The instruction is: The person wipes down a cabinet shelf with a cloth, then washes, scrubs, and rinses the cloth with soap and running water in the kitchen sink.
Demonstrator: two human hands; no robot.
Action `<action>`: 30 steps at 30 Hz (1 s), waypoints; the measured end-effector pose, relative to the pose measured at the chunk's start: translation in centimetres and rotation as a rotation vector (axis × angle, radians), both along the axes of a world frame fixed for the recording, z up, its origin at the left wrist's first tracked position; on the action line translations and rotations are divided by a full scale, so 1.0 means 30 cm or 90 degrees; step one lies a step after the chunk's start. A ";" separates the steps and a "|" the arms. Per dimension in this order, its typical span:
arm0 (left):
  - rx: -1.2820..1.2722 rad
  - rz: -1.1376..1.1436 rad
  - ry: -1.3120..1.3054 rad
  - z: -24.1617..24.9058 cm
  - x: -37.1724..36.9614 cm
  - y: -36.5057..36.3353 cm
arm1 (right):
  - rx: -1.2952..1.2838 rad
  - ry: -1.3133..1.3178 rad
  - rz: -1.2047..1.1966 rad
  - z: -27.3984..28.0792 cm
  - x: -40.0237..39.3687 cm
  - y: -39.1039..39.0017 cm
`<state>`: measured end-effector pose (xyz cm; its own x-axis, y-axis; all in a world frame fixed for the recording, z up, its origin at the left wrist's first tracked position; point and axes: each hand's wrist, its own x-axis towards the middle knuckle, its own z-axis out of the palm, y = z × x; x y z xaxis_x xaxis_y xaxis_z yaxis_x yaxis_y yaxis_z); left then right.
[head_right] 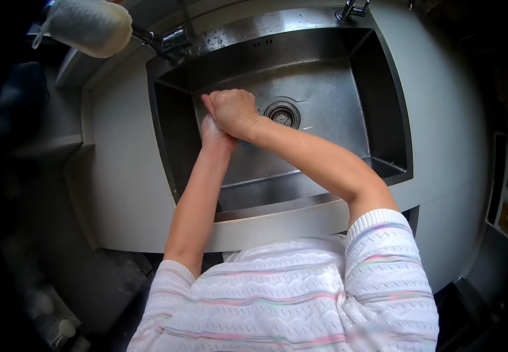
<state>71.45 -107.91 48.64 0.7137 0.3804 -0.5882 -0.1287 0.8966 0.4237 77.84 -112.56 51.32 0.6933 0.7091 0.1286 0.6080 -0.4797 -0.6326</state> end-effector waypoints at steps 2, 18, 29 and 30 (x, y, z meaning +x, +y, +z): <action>-0.023 -0.099 -0.277 -0.151 -0.011 0.037 | 0.001 0.004 -0.022 -0.037 0.036 0.013; -0.007 -0.065 -0.264 -0.091 -0.016 -0.001 | 0.125 -0.089 0.022 -0.009 -0.055 0.015; -0.014 -0.054 0.019 0.018 0.008 0.007 | -0.043 0.172 -0.014 -0.114 0.137 0.013; -0.041 -0.073 -0.006 0.040 0.009 0.025 | 0.015 0.351 0.019 -0.069 0.132 -0.019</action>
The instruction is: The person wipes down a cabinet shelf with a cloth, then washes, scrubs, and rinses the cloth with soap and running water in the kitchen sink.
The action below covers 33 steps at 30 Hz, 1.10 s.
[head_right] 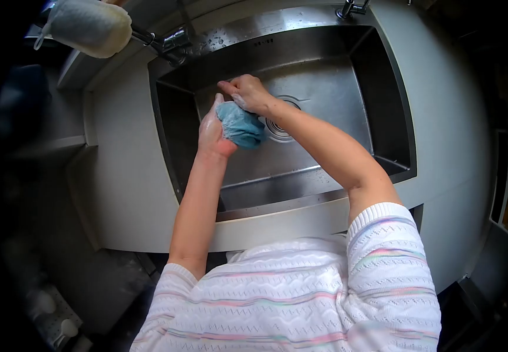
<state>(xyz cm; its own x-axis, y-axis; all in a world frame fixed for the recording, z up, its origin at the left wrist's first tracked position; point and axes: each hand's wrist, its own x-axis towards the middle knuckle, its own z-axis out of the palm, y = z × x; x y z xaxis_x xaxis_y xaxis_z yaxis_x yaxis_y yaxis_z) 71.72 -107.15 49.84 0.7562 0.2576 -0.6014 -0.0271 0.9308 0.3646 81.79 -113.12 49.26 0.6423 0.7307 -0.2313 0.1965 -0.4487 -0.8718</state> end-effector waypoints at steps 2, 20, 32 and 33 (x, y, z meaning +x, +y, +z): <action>-0.061 -0.030 -0.060 0.046 -0.008 0.055 | 0.118 0.348 0.043 0.096 -0.017 -0.074; 0.375 -0.083 -0.087 0.107 -0.139 0.173 | 0.383 0.548 -0.235 0.048 0.115 -0.275; 0.800 -0.326 0.044 0.130 -0.155 0.165 | -0.152 0.056 0.258 0.168 0.124 -0.295; 0.706 -0.271 -0.032 0.122 -0.149 0.163 | -0.109 0.097 0.232 0.168 0.134 -0.302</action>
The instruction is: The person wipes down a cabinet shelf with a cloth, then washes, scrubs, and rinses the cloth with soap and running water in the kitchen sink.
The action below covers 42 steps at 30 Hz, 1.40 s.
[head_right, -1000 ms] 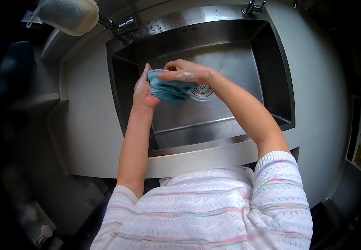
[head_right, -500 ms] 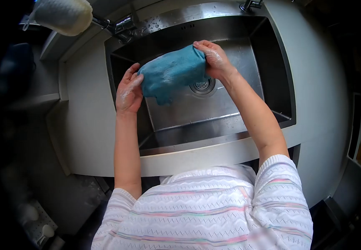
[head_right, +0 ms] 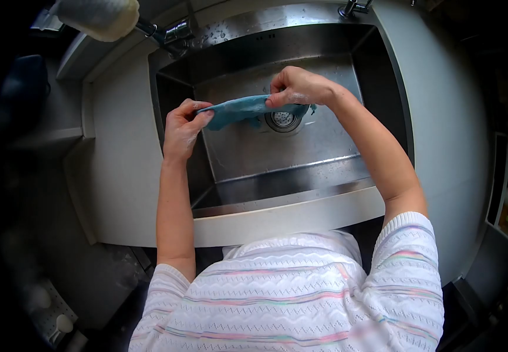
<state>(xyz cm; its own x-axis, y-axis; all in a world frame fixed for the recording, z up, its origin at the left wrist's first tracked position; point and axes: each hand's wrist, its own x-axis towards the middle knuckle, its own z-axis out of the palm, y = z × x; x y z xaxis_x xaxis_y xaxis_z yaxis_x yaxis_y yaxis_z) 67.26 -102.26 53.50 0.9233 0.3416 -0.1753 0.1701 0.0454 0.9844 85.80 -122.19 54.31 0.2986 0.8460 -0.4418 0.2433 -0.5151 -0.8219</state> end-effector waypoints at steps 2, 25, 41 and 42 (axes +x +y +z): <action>-0.222 0.026 -0.134 -0.016 0.012 -0.009 | 0.153 0.159 -0.077 -0.016 -0.002 -0.008; -0.590 0.397 0.058 -0.141 0.165 -0.222 | 0.179 -0.466 -0.233 -0.180 -0.252 0.307; 0.061 -0.081 0.293 -0.150 0.080 -0.102 | 0.216 0.069 -0.410 -0.097 -0.063 0.233; 0.023 -0.053 0.269 -0.124 0.067 -0.095 | 0.202 0.096 -0.403 -0.087 -0.049 0.226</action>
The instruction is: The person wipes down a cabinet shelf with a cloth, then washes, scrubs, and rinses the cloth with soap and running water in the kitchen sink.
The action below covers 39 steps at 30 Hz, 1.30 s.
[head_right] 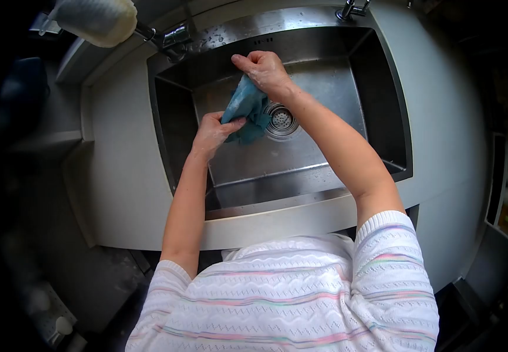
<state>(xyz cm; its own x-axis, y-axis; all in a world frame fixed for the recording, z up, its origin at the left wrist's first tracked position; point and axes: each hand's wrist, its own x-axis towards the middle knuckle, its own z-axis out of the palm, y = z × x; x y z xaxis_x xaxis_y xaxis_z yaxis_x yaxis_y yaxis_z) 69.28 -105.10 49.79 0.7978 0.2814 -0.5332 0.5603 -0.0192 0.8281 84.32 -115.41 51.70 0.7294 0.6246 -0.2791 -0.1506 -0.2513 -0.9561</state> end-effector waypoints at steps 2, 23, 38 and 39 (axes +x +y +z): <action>-0.104 0.056 -0.122 0.023 -0.027 0.051 | -0.023 0.037 0.054 0.026 0.021 -0.051; -0.610 0.506 -0.229 -0.065 0.090 -0.120 | -0.220 -0.498 0.042 -0.141 -0.142 0.112; -0.742 0.410 -0.260 -0.141 0.034 -0.069 | -0.171 -0.521 0.102 -0.094 -0.285 0.039; -0.805 0.367 -0.315 -0.126 0.038 -0.068 | -0.183 -0.526 0.079 -0.104 -0.264 0.044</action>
